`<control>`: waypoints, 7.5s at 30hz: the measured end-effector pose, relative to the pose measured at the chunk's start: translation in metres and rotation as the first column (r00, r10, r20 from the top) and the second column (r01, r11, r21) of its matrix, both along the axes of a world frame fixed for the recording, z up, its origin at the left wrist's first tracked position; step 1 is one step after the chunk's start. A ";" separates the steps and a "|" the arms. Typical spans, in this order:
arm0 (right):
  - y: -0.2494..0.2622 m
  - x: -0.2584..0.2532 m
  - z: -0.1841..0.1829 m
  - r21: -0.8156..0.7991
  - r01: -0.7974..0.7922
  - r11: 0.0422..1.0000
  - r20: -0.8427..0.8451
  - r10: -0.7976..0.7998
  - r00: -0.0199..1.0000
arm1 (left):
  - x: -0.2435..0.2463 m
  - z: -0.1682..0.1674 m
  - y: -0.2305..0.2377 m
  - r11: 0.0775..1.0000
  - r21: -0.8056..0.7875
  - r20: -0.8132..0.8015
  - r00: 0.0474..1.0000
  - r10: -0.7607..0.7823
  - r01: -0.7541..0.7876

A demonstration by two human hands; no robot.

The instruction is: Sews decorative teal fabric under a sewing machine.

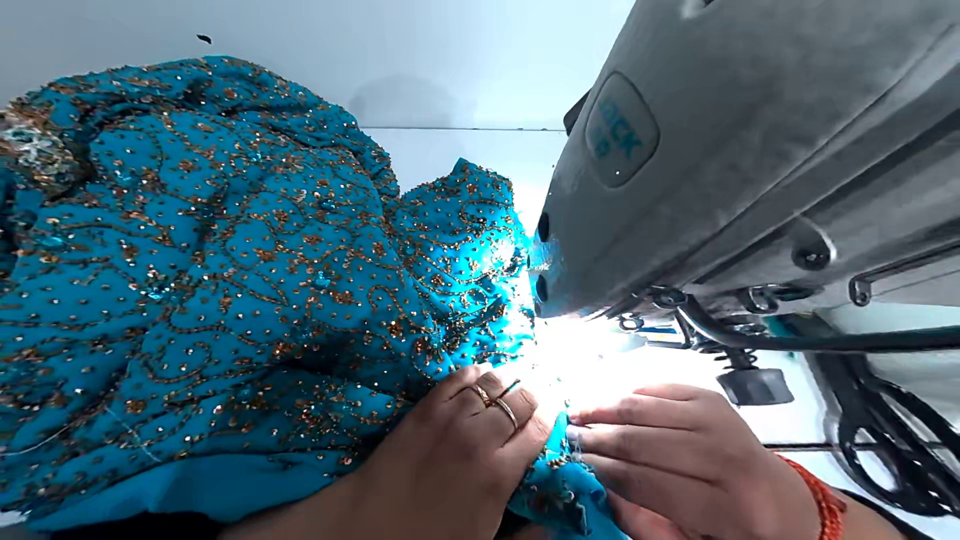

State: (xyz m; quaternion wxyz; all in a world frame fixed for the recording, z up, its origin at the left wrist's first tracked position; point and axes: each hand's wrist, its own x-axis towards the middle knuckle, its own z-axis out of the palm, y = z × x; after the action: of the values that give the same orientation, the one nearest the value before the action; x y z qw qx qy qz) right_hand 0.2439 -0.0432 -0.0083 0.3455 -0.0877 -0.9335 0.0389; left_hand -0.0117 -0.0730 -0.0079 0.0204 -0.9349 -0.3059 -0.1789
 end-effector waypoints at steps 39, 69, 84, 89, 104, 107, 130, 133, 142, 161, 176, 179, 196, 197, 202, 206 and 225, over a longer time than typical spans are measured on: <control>0.013 -0.009 -0.003 -0.028 0.379 0.925 0.130 -0.373 0.919 | -0.016 0.009 0.025 0.985 -0.170 0.000 0.999 -0.034 0.033; 0.017 -0.011 -0.005 0.047 0.453 0.891 0.121 -0.455 0.882 | -0.013 0.008 0.032 0.991 -0.135 0.015 1.000 -0.019 0.021; 0.017 -0.002 -0.013 -0.194 0.489 0.851 0.009 -0.497 0.868 | -0.013 0.003 0.030 0.994 0.067 -0.005 0.996 -0.088 0.088; 0.016 0.002 -0.010 -0.356 0.362 0.862 -0.058 -0.407 0.912 | -0.014 0.005 0.030 0.990 0.049 0.034 0.991 -0.131 0.130; 0.015 -0.010 -0.006 -0.014 0.401 0.916 0.081 -0.399 0.913 | -0.013 0.005 0.029 0.996 0.022 0.007 0.996 -0.085 0.085; 0.015 -0.011 -0.005 0.005 0.413 0.911 0.090 -0.411 0.907 | -0.012 0.006 0.028 0.995 0.034 0.008 0.996 -0.089 0.089; 0.016 -0.011 -0.007 0.008 0.449 0.893 0.103 -0.448 0.888 | -0.013 0.003 0.035 0.998 0.016 0.038 0.997 -0.060 0.059; 0.015 -0.011 -0.007 -0.007 0.454 0.891 0.115 -0.450 0.886 | -0.015 0.003 0.040 0.997 0.017 0.063 0.995 -0.075 0.074; 0.015 -0.008 -0.010 -0.003 0.468 0.884 0.120 -0.465 0.877 | -0.018 0.004 0.048 0.996 0.012 0.066 0.994 -0.090 0.089; 0.013 -0.010 -0.008 0.050 0.492 0.869 0.160 -0.493 0.855 | -0.018 0.004 0.052 0.997 0.012 0.047 0.996 -0.078 0.077; 0.014 0.005 -0.010 -0.184 0.486 0.855 0.055 -0.485 0.873 | -0.018 0.006 0.037 0.955 0.259 0.102 0.980 -0.172 0.141; 0.013 0.005 -0.004 -0.195 0.338 0.920 0.029 -0.340 0.940 | -0.016 0.011 0.023 0.938 0.291 0.165 0.956 -0.242 0.187; 0.009 0.001 0.006 0.107 0.141 0.984 0.102 -0.152 0.983 | 0.010 -0.002 -0.005 0.970 0.139 0.015 0.980 0.200 -0.200; 0.009 0.000 0.006 0.114 0.140 0.984 0.104 -0.152 0.983 | 0.008 -0.004 -0.003 0.966 0.160 0.022 0.979 0.203 -0.204; 0.007 0.001 0.007 0.093 0.129 0.987 0.110 -0.139 0.984 | 0.005 -0.007 0.005 0.969 0.140 0.070 0.978 0.197 -0.206; 0.005 0.001 0.006 0.077 0.155 0.985 0.098 -0.163 0.982 | 0.002 -0.006 0.010 0.983 0.053 0.107 0.980 0.169 -0.175; 0.005 -0.001 0.001 -0.093 0.137 0.986 0.080 -0.130 0.988 | -0.020 0.002 0.030 0.993 0.039 -0.064 0.992 -0.110 0.112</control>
State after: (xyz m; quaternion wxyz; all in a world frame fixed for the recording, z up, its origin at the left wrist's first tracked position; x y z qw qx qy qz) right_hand 0.2427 -0.0377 -0.0070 0.3082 -0.1683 -0.9345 0.0583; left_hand -0.0312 -0.0429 -0.0060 0.0394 -0.9548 -0.2489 -0.1574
